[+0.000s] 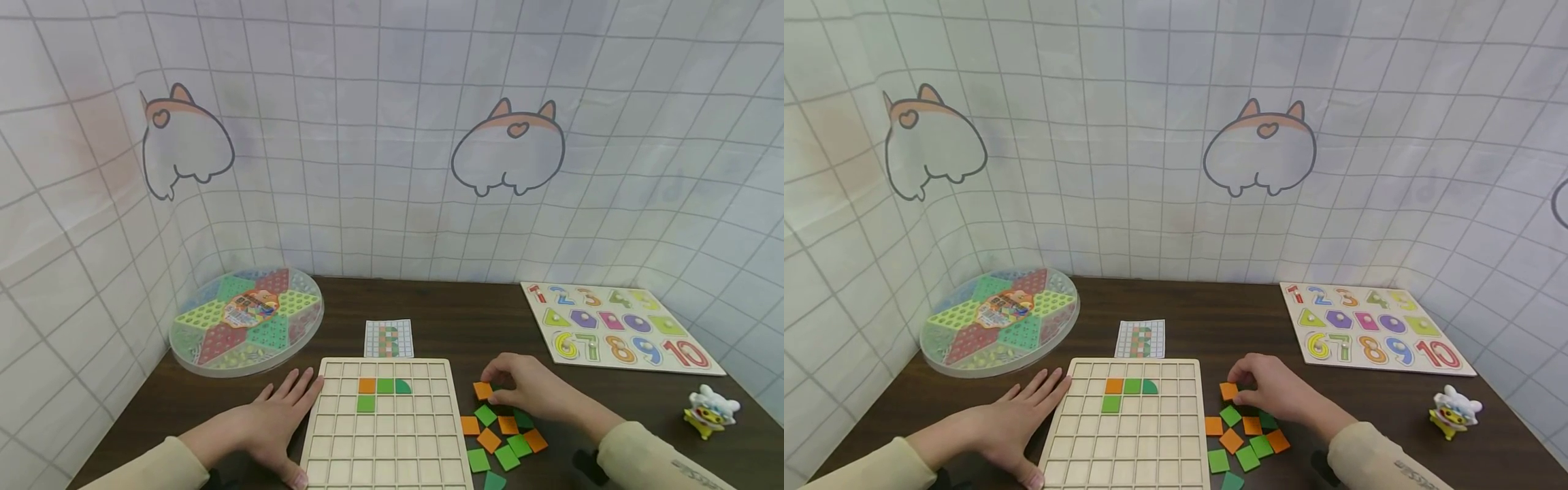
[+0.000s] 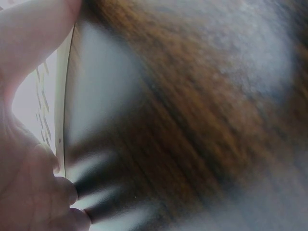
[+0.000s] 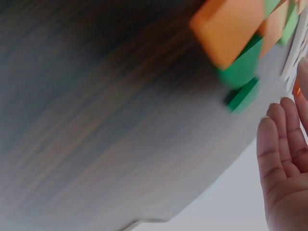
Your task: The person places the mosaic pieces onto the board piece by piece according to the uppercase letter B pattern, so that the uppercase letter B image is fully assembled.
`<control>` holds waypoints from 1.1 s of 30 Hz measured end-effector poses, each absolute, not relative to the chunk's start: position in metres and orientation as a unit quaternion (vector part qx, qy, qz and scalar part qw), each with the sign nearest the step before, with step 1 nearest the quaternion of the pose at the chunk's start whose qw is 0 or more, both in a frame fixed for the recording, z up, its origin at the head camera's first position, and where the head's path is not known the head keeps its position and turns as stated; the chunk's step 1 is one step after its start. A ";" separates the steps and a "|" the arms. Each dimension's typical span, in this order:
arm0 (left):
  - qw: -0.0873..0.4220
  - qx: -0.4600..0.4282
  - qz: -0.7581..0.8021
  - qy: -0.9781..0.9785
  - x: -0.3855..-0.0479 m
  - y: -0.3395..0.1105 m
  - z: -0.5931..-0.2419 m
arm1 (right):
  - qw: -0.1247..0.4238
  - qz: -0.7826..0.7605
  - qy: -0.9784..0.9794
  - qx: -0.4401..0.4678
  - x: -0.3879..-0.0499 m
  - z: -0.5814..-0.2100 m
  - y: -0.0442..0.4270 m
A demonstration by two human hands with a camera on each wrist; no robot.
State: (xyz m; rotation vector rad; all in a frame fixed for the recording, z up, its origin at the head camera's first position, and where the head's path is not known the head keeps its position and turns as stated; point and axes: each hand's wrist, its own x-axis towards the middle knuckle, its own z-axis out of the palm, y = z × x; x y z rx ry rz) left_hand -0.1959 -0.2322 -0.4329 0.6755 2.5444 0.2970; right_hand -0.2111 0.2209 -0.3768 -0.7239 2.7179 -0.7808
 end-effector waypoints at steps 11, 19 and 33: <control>0.232 0.251 0.113 0.933 -0.193 -0.232 -0.432 | 0.130 -0.313 0.905 -0.256 -0.202 -0.373 0.153; 0.238 0.255 0.116 0.930 -0.188 -0.228 -0.424 | 0.136 -0.312 0.897 -0.281 -0.199 -0.374 0.098; 0.233 0.255 0.114 0.931 -0.191 -0.229 -0.427 | 0.124 -0.291 0.899 -0.301 -0.184 -0.376 0.051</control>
